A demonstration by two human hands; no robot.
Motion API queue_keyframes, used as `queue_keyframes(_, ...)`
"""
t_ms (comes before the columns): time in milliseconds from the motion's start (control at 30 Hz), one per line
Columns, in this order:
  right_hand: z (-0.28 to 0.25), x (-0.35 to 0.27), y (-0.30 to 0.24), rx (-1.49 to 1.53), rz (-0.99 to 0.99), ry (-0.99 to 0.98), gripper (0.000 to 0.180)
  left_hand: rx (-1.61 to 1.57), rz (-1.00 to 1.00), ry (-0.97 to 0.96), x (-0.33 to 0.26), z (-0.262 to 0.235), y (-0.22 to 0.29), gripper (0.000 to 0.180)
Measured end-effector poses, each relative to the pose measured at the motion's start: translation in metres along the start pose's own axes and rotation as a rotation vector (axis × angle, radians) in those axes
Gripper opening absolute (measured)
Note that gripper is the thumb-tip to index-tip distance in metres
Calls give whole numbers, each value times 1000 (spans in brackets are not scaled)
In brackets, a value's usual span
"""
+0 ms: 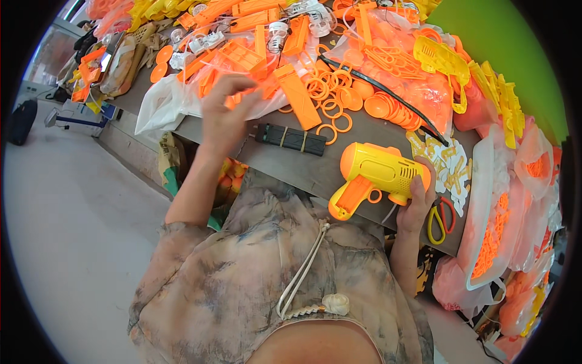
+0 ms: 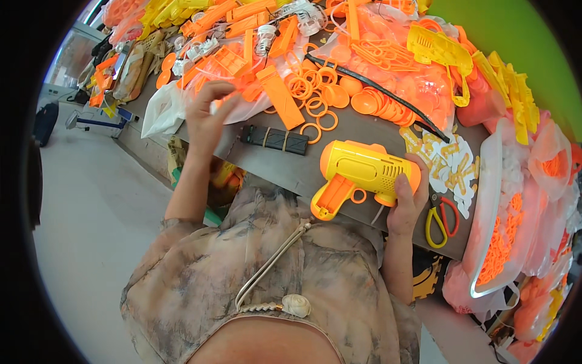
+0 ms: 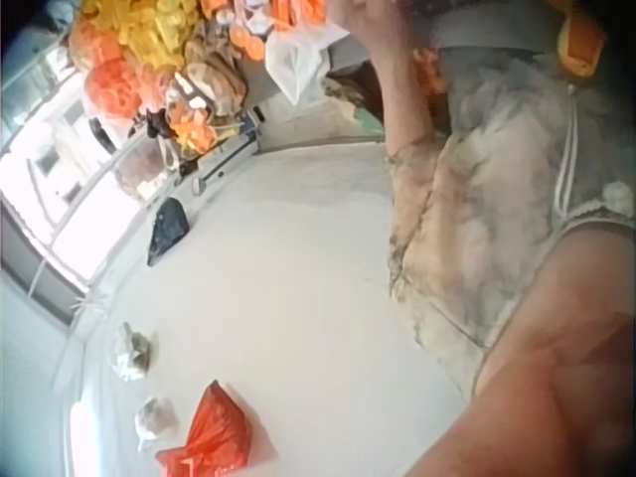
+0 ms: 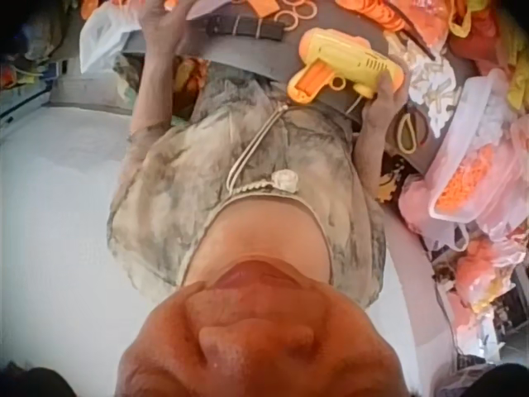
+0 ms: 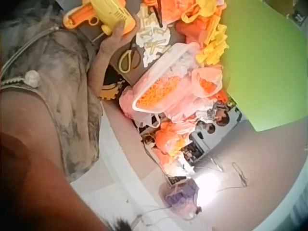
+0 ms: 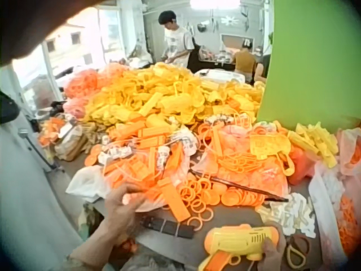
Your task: Assemble plastic toy gun components at a workshop bench.
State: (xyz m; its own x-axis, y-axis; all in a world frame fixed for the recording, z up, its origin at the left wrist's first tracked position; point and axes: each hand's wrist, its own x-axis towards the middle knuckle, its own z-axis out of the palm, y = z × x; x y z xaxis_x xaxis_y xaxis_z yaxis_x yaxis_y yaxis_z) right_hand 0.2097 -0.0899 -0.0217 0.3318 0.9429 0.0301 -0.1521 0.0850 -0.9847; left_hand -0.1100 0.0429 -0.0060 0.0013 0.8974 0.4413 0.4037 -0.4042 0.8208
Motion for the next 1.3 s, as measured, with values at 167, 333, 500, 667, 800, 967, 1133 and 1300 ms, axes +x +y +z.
queue_keyframes(167,-8,8,19,-101,-65,67,41,-151,-129,125,0,-31,-27,9)
queue_keyframes(333,0,7,16,-77,-63,55,42,-199,-91,-6,0,-15,-11,9)
queue_keyframes(500,0,5,16,-90,-66,60,42,-66,73,-25,9,1,5,9)
queue_keyframes(667,-6,5,21,-114,-88,59,42,-40,79,52,22,-18,-2,10)
queue_keyframes(800,-3,2,14,-79,-92,51,43,-11,27,103,36,-34,-20,9)
queue_keyframes(967,0,1,10,-43,-68,16,44,117,-16,75,48,-44,-26,13)
queue_keyframes(1133,0,3,12,-54,-75,17,44,97,-28,75,54,-46,-27,13)
queue_keyframes(1300,-1,4,15,-71,-83,39,43,81,-23,81,49,-46,-37,13)
